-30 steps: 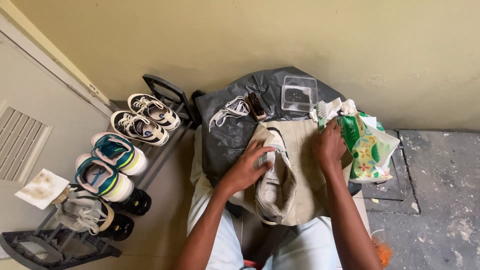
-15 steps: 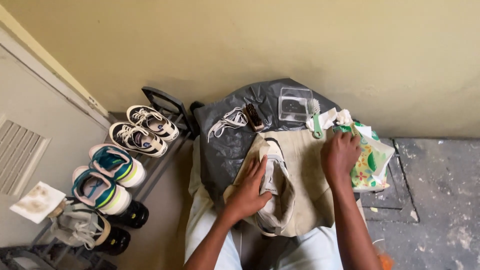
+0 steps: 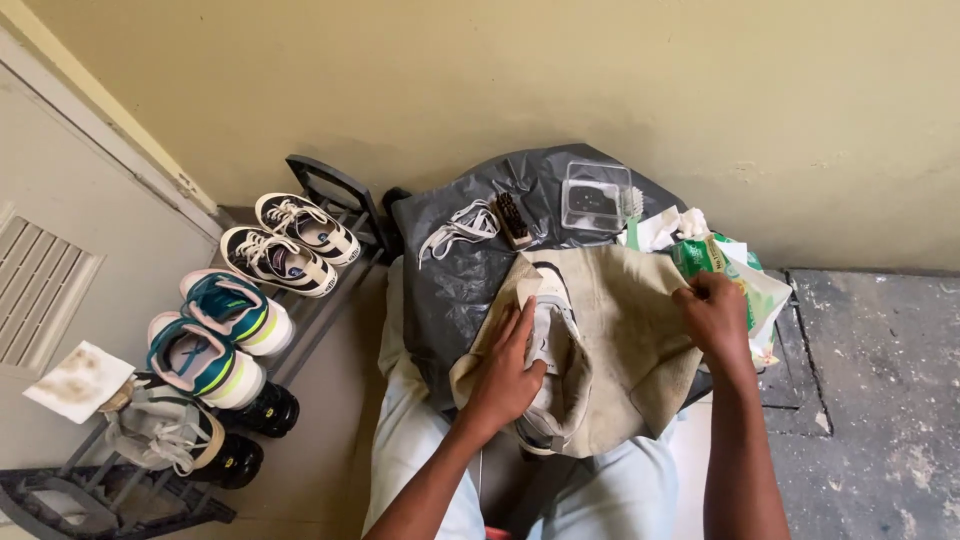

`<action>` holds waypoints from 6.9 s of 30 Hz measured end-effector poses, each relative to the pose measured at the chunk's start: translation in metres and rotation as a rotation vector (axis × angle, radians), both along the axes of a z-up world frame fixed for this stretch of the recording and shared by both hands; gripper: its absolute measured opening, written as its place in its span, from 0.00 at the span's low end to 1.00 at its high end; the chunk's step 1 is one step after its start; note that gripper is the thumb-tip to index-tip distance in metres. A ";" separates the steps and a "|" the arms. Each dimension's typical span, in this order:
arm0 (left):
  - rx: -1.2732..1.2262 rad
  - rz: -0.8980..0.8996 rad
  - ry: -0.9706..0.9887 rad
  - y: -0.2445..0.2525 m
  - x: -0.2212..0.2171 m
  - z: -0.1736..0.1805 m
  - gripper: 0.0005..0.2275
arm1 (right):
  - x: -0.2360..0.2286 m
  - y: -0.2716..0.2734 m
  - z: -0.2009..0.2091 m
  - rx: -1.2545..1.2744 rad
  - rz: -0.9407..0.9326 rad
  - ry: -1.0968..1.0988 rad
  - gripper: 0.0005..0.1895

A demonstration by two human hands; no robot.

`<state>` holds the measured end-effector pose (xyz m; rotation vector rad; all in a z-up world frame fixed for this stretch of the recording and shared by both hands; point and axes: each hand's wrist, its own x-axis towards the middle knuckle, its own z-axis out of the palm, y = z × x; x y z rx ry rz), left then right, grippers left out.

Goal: The person cleans a white sneaker using a green brush and a cloth, then removes the laces and re-laces the shoe. The person scrubs the upper and sides of the shoe, wipes it with a cloth, and threads the laces through the eyelets.

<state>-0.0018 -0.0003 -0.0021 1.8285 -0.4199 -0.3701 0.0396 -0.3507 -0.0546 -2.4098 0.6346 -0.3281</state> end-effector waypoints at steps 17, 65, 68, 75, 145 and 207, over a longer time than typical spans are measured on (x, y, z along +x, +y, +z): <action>-0.011 -0.107 -0.119 0.015 0.030 0.003 0.39 | -0.008 0.155 0.054 0.629 0.212 -0.358 0.11; -0.062 0.002 -0.041 0.016 -0.007 0.015 0.33 | -0.063 0.175 0.027 0.692 0.259 -0.065 0.20; -0.101 0.006 -0.012 0.020 -0.007 0.014 0.36 | -0.056 0.152 -0.016 0.885 0.173 -0.210 0.17; -0.234 0.056 0.066 0.032 -0.029 0.026 0.37 | -0.079 0.150 -0.037 0.823 0.207 -0.256 0.15; -0.192 0.604 0.333 0.102 -0.054 -0.148 0.28 | -0.159 0.090 -0.019 -0.331 0.146 -0.050 0.06; -0.395 0.623 0.411 0.105 -0.092 -0.101 0.26 | -0.194 0.226 0.024 0.371 0.249 -0.165 0.33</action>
